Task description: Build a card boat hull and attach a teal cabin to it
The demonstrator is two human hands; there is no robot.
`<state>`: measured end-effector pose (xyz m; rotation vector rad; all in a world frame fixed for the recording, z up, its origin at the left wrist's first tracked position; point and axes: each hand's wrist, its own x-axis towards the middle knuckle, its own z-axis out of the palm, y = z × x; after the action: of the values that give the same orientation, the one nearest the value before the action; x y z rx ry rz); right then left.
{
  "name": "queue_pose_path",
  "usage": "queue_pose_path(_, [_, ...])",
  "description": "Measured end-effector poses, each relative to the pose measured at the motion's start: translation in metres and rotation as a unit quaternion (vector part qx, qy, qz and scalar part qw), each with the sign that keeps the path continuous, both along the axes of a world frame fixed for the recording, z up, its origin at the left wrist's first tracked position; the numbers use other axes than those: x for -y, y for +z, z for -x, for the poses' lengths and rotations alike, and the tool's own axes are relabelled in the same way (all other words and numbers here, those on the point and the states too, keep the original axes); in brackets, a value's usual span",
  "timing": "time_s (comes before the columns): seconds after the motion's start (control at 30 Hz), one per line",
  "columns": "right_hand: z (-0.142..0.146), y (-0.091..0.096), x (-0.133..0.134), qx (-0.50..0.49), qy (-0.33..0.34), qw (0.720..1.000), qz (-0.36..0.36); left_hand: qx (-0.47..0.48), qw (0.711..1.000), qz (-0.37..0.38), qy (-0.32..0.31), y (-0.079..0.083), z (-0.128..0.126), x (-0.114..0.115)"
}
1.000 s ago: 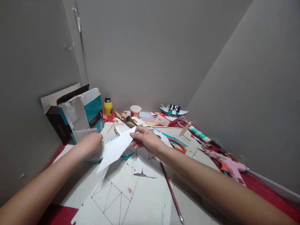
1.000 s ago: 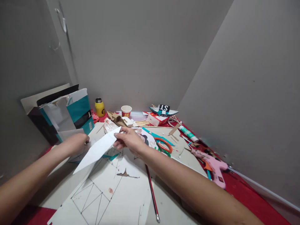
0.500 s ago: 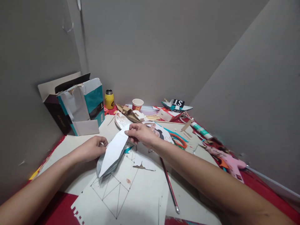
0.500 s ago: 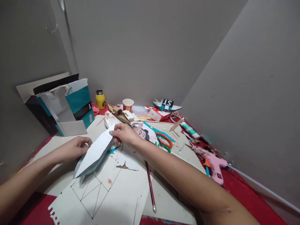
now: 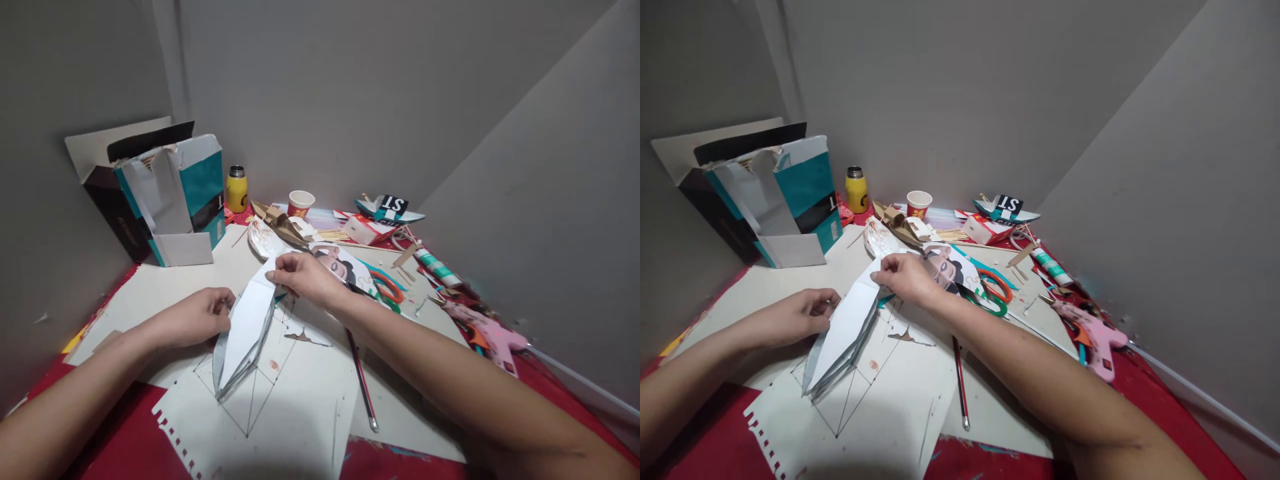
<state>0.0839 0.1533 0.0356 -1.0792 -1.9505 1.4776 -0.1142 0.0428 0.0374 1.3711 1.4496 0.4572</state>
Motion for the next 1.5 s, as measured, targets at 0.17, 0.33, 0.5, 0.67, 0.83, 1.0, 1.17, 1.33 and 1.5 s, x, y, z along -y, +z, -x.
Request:
queue_pose_path(0.17, [-0.003, 0.001, 0.004, 0.018, 0.019, 1.0, -0.005, -0.016, 1.0, 0.013, -0.011, 0.001, -0.004, 0.004])
queue_pose_path(0.33, [-0.003, 0.0, 0.007, 0.034, 0.034, 0.998, -0.03, -0.025, 0.999, 0.03, -0.015, 0.004, -0.008, 0.008])
queue_pose_path(0.5, [-0.006, -0.004, 0.0, 0.053, 0.048, 0.997, -0.001, 0.014, 0.998, 0.053, -0.017, 0.003, -0.01, 0.008])
queue_pose_path(0.67, [-0.01, -0.001, -0.005, 0.051, 0.046, 0.997, 0.027, 0.046, 0.996, 0.07, -0.016, 0.003, -0.012, 0.006])
queue_pose_path(0.83, [-0.015, 0.009, -0.007, 0.029, 0.026, 0.997, 0.07, 0.03, 0.998, 0.055, -0.023, 0.002, -0.011, 0.007])
queue_pose_path(1.0, [-0.016, 0.003, -0.001, 0.031, 0.039, 0.995, 0.089, 0.011, 0.998, 0.05, -0.033, 0.004, -0.011, 0.009])
queue_pose_path(1.17, [-0.015, -0.005, 0.006, 0.047, 0.045, 0.995, 0.081, 0.016, 0.998, 0.048, -0.036, 0.004, -0.011, 0.011])
queue_pose_path(1.33, [-0.017, -0.005, 0.007, 0.04, 0.029, 0.997, 0.062, 0.004, 0.998, 0.05, -0.023, 0.006, -0.009, 0.013])
queue_pose_path(1.5, [-0.019, -0.005, 0.011, 0.049, 0.038, 0.998, 0.027, -0.103, 0.994, -0.029, 0.012, 0.021, -0.005, 0.026])
